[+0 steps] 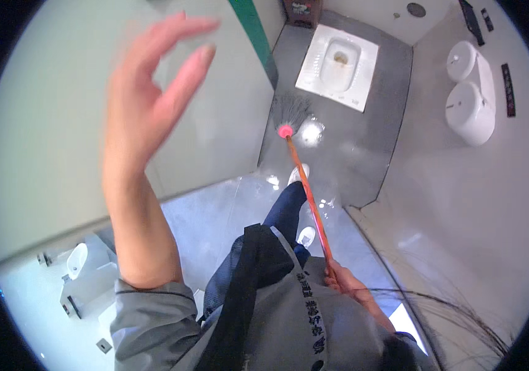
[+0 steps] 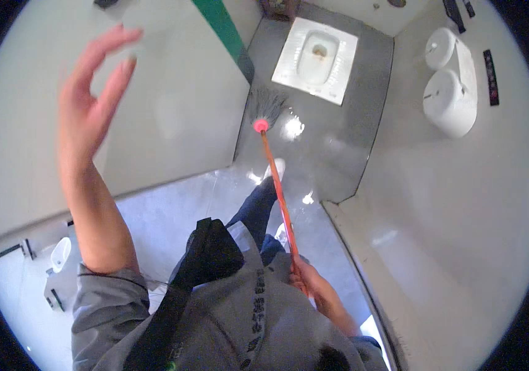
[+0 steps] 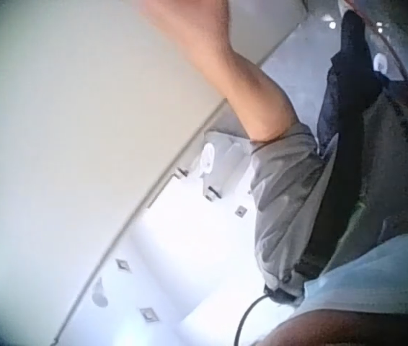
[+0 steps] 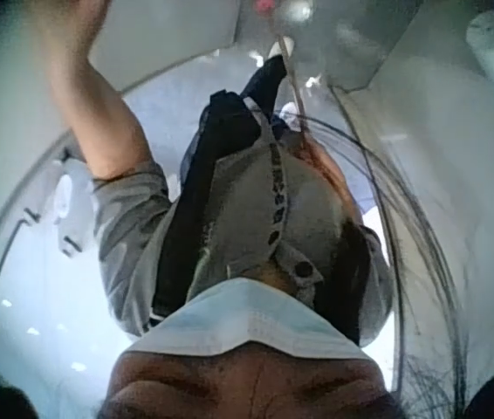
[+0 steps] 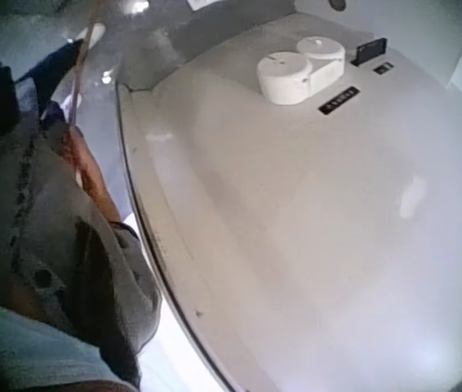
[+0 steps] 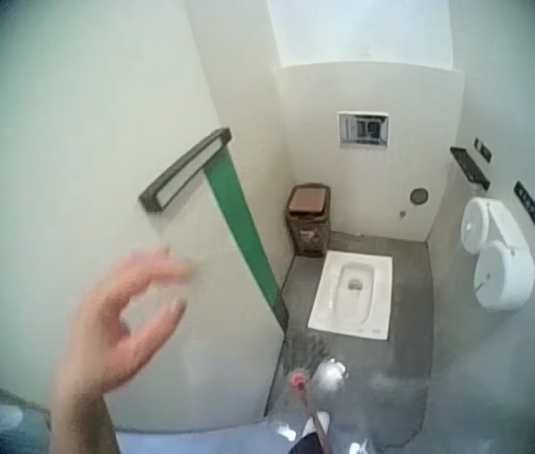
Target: Mopping the floor of a public restroom, including areas around squat toilets and urinals.
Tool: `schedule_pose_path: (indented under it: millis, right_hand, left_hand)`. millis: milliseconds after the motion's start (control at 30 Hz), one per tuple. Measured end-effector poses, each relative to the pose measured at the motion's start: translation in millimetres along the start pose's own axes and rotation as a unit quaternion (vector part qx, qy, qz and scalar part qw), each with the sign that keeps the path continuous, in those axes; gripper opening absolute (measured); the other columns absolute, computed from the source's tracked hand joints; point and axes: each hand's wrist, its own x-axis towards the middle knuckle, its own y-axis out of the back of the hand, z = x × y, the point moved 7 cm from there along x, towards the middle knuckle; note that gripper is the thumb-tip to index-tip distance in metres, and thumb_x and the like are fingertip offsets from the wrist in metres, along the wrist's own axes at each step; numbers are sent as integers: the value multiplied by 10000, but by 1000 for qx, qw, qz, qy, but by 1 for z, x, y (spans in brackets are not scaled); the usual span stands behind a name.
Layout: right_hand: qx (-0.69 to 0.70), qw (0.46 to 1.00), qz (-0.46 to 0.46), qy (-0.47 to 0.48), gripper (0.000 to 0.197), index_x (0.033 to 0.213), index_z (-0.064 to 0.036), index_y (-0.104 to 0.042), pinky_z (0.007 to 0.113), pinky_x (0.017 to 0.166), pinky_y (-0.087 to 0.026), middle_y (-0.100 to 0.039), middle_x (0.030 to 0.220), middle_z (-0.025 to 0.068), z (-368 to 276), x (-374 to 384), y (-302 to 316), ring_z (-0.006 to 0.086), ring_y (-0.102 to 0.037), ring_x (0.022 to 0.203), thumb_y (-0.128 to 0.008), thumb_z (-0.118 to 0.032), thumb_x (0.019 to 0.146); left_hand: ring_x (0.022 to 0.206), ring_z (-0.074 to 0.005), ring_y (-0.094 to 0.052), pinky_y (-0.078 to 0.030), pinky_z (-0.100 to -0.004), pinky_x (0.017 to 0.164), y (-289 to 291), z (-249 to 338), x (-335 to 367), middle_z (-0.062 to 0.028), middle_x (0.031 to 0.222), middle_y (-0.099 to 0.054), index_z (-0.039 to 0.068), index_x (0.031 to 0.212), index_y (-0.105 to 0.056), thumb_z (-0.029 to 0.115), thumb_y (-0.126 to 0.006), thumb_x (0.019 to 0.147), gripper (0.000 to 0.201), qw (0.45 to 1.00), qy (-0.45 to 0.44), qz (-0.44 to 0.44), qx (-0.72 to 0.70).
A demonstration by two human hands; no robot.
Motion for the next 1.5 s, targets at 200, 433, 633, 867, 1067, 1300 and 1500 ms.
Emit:
schedule_pose_path:
  millis: [200, 433, 633, 867, 1067, 1300, 1500]
  right_hand:
    - [-141, 988, 67, -18, 449, 696, -145, -435, 210, 354, -246, -377, 533, -33, 93, 20, 47, 69, -303, 394, -408, -581, 800]
    - [-225, 971, 77, 14, 421, 765, -117, -509, 202, 459, -314, -429, 569, -25, 169, 9, 32, 72, -387, 486, -418, -524, 826]
    - [-117, 989, 66, 66, 418, 749, -115, -496, 206, 454, -320, -416, 583, -23, 219, -4, 30, 81, -387, 499, -449, -526, 808]
    - [2, 988, 148, 34, 388, 741, -92, -423, 256, 331, -340, -390, 512, -7, 264, -52, 48, 90, -344, 353, -458, -470, 818]
    - [-226, 909, 338, 87, 413, 775, -45, -433, 305, 315, -369, -411, 509, 35, 234, -68, 84, 149, -398, 339, -385, -451, 826]
    - [-453, 738, 491, 98, 500, 678, 30, -545, 422, 509, -443, -540, 514, 141, 97, -49, 75, 306, -562, 476, -313, -374, 858]
    - [-381, 729, 468, 323, 493, 875, 5, -562, 382, 569, -419, -573, 691, 116, -10, 34, 105, 231, -541, 648, -394, -456, 828]
  left_hand:
    - [1082, -290, -464, -371, -367, 886, -18, 30, -179, -100, 999, -575, 43, 950, -595, 40, -572, 732, 219, 986, 139, -71, -64]
    - [1056, -291, -465, -351, -375, 894, -9, 59, -270, -91, 1000, -562, 67, 941, -588, 60, -578, 718, 224, 972, 177, -130, -77]
    - [1041, -284, -470, -350, -373, 888, -21, 22, -362, -97, 1004, -559, 80, 932, -592, 66, -567, 718, 216, 956, 208, -186, -95]
    - [937, -287, -511, -381, -372, 829, -40, -16, -459, -105, 941, -572, 75, 929, -584, 85, -546, 728, 205, 939, 190, -261, -118]
    - [915, -302, -518, -398, -363, 810, -37, -31, -527, -123, 937, -570, 64, 923, -588, 84, -541, 730, 200, 914, 257, -270, -158]
    - [895, -318, -529, -418, -361, 787, -33, -37, -549, -132, 927, -572, 54, 918, -588, 85, -538, 731, 196, 907, 288, -247, -181]
    - [916, -308, -521, -420, -373, 805, -1, -41, -562, -129, 947, -565, 84, 960, -577, 134, -550, 734, 232, 912, 293, -257, -125]
